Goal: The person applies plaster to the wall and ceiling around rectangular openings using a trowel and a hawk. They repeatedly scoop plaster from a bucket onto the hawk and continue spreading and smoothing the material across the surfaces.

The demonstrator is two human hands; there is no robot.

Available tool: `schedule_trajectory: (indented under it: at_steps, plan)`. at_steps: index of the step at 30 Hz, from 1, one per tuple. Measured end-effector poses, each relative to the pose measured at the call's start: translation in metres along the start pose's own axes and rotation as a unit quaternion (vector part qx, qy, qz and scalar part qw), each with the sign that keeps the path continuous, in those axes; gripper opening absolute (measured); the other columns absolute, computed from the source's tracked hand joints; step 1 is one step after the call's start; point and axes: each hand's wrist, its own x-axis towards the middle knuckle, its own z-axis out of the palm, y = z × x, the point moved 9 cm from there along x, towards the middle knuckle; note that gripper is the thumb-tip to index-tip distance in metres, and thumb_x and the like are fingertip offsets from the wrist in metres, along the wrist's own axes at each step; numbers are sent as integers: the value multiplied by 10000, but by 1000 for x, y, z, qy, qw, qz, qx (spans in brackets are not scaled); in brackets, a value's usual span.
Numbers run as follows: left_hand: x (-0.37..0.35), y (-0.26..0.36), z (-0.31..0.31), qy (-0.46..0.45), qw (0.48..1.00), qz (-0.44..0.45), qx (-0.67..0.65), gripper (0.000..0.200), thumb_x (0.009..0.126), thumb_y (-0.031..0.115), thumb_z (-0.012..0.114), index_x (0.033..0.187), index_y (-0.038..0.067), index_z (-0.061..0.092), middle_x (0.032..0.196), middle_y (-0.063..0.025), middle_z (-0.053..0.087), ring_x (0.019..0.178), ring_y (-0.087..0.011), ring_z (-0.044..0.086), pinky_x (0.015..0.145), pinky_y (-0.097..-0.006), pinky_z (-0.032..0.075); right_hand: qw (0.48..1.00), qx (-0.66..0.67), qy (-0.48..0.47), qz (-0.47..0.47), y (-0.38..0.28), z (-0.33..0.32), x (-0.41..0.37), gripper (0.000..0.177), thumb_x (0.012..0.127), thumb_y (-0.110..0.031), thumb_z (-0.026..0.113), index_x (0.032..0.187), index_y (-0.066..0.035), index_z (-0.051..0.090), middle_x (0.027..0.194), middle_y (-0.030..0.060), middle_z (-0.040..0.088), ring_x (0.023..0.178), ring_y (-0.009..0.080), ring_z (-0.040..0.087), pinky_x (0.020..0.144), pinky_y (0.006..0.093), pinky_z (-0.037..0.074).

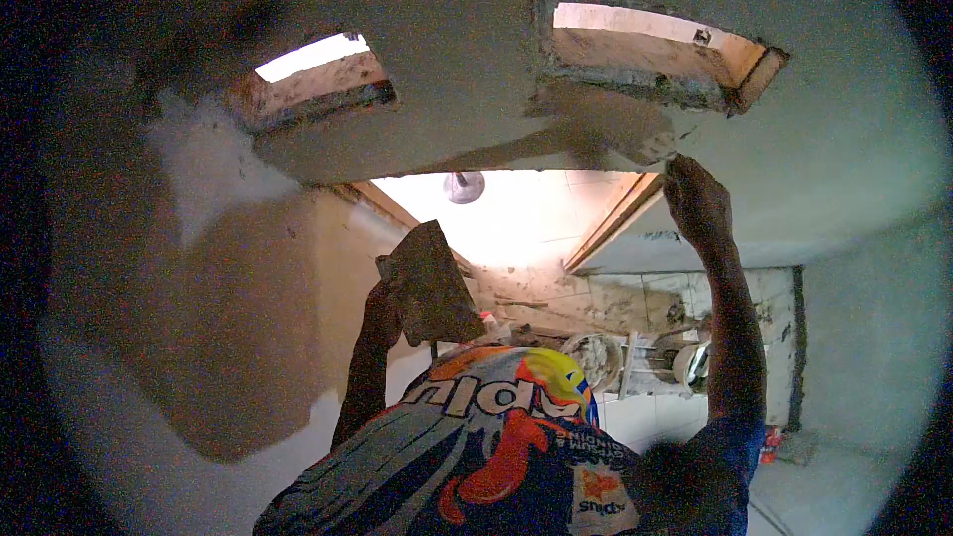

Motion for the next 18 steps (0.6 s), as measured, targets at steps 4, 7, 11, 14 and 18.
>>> schedule_trajectory:
  at_steps: [4, 7, 11, 14, 18]
  plan:
    - [-1, -1, 3, -27, 996, 14, -89, 343, 870, 204, 452, 1149, 4, 455, 1041, -94, 545, 919, -207, 546, 778, -329, 471, 999, -22, 17, 32, 24, -17, -11, 192, 826, -162, 520, 979, -49, 549, 941, 148, 589, 812, 331, 579, 686, 399, 479]
    - [1, -9, -7, -34, 997, 29, -68, 359, 868, 230, 461, 1152, 9, 452, 1064, -97, 538, 945, -217, 537, 806, -341, 459, 996, -57, 28, 64, 53, -30, -26, 186, 833, -167, 510, 978, -52, 527, 930, 147, 584, 801, 329, 576, 654, 397, 480]
    - [5, -10, 0, -16, 998, 7, -59, 411, 845, 273, 490, 1170, 27, 439, 1115, -107, 524, 1004, -237, 524, 838, -358, 447, 994, -79, 42, 65, 82, -41, -48, 187, 833, -174, 508, 973, -50, 519, 908, 150, 578, 791, 334, 574, 645, 403, 476]
    - [10, -9, 13, -45, 994, -12, -100, 409, 850, 277, 485, 1174, 31, 440, 1122, -108, 522, 1013, -237, 523, 833, -354, 451, 992, -81, 35, 91, 94, -45, -60, 172, 835, -169, 503, 954, -46, 511, 875, 153, 568, 769, 341, 566, 633, 415, 469]
    - [18, -20, 3, -39, 995, -8, -92, 418, 851, 286, 484, 1178, 29, 434, 1130, -106, 518, 1024, -236, 520, 832, -350, 453, 983, -111, 63, 131, 100, -59, -75, 162, 837, -169, 501, 931, -37, 502, 843, 156, 556, 750, 350, 555, 624, 424, 460]
